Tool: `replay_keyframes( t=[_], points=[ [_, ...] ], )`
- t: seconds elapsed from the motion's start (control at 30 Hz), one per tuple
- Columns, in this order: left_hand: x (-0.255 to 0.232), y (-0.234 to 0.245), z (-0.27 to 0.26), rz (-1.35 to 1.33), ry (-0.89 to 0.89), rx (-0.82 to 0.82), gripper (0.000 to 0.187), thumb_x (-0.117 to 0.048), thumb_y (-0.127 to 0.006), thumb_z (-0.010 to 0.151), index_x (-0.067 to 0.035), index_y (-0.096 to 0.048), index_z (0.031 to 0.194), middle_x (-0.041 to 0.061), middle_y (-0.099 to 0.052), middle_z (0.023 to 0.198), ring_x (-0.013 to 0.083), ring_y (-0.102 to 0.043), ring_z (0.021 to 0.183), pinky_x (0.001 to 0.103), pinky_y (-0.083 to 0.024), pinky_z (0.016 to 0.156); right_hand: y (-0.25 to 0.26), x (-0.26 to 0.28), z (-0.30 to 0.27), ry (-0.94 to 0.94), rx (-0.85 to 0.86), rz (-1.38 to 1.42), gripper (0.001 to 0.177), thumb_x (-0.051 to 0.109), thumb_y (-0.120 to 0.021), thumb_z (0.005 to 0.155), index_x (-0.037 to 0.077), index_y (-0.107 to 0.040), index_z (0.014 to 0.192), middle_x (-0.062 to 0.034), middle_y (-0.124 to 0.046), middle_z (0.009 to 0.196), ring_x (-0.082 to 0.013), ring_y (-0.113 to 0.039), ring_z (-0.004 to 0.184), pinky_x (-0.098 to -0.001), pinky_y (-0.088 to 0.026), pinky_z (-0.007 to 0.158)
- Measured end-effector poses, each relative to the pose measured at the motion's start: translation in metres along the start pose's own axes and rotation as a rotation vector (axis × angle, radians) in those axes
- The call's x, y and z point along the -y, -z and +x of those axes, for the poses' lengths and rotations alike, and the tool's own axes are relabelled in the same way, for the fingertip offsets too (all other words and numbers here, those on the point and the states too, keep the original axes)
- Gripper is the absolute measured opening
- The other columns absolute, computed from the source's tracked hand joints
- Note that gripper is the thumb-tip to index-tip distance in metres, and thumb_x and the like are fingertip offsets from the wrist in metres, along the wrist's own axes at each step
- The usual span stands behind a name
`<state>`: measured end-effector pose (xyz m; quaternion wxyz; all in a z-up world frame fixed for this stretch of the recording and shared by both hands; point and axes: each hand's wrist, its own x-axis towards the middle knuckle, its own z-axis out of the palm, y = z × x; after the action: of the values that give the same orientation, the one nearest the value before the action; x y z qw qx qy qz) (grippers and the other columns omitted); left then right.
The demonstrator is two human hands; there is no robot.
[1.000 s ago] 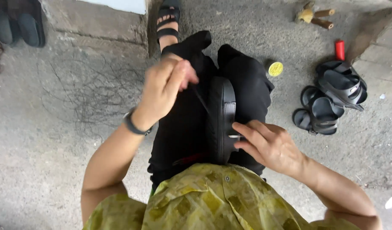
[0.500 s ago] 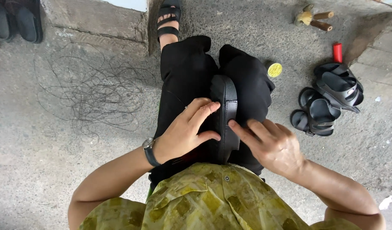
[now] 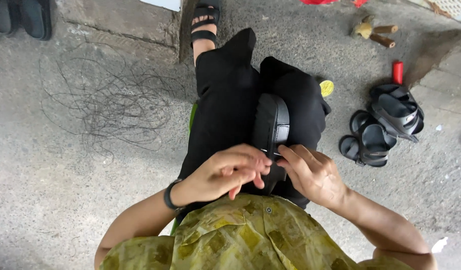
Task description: Hand-sewing the sole of a black sandal using a needle and thread while sitting on the floor.
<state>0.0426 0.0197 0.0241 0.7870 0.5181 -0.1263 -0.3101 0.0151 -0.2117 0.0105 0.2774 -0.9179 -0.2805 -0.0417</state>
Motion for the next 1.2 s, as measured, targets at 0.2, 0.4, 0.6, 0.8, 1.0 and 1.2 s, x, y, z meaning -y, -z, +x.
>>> replay_keyframes(
  t=[0.2,0.4,0.6,0.8,1.0,1.2],
  points=[
    [0.041,0.003,0.009,0.268,0.079,-0.123,0.03,0.0,-0.07,0.078,-0.002,-0.052,0.102,0.008,-0.062,0.073,0.0164,-0.066,0.056,0.018,-0.042,0.034,0.014,0.002,0.003,0.054,-0.038,-0.073,0.027,0.008,-0.064,0.086,0.006,-0.068,0.113,-0.0097,-0.062,0.089,-0.0201,-0.061,0.058,-0.0275,-0.051,0.05],
    [0.013,-0.02,0.019,1.119,-0.297,-0.153,0.042,-0.016,-0.078,0.078,-0.005,-0.054,0.11,0.01,-0.051,0.1,0.0229,-0.056,0.079,0.029,-0.047,0.061,0.066,-0.009,-0.012,-0.026,0.417,-0.834,0.063,0.019,-0.07,0.085,0.045,-0.051,0.138,-0.0021,-0.045,0.129,-0.0024,-0.022,0.035,-0.0189,-0.019,0.029],
    [0.034,-0.022,0.018,1.253,-0.685,-0.165,0.018,-0.009,-0.05,0.094,-0.012,-0.067,0.091,0.0,-0.038,0.07,0.0158,-0.044,0.055,0.024,-0.04,0.046,0.048,-0.003,-0.002,0.02,0.122,0.099,0.013,0.008,-0.052,0.088,0.007,-0.065,0.09,-0.0134,-0.058,0.098,-0.0224,-0.057,0.043,-0.0313,-0.05,0.041],
    [0.033,-0.021,0.012,1.236,-0.882,-0.217,0.016,-0.006,-0.068,0.086,-0.008,-0.059,0.073,0.005,-0.045,0.073,0.0163,-0.043,0.054,0.025,-0.04,0.046,0.028,-0.018,-0.042,0.04,0.221,0.075,0.019,0.012,-0.047,0.089,0.012,-0.064,0.096,-0.004,-0.056,0.083,-0.0177,-0.056,0.044,-0.0289,-0.05,0.042],
    [0.029,-0.013,0.01,1.111,-0.82,-0.208,0.009,-0.009,-0.066,0.088,-0.009,-0.066,0.079,0.005,-0.047,0.072,0.0181,-0.047,0.052,0.027,-0.042,0.045,0.068,-0.04,-0.038,-0.327,-0.502,1.178,0.032,0.025,-0.034,0.109,0.025,-0.049,0.137,0.0119,-0.063,0.125,0.0022,-0.05,0.04,-0.0116,-0.044,0.03],
    [0.013,-0.002,0.004,1.118,-0.086,-0.107,0.032,-0.036,-0.065,0.087,-0.008,-0.058,0.074,0.009,-0.048,0.075,0.0342,-0.056,0.06,0.04,-0.044,0.047,0.022,-0.016,-0.015,-0.16,0.168,0.367,0.058,0.011,-0.074,0.072,0.004,-0.056,0.126,-0.0099,-0.064,0.061,-0.0262,-0.063,0.046,-0.0399,-0.053,0.044]
  ],
)
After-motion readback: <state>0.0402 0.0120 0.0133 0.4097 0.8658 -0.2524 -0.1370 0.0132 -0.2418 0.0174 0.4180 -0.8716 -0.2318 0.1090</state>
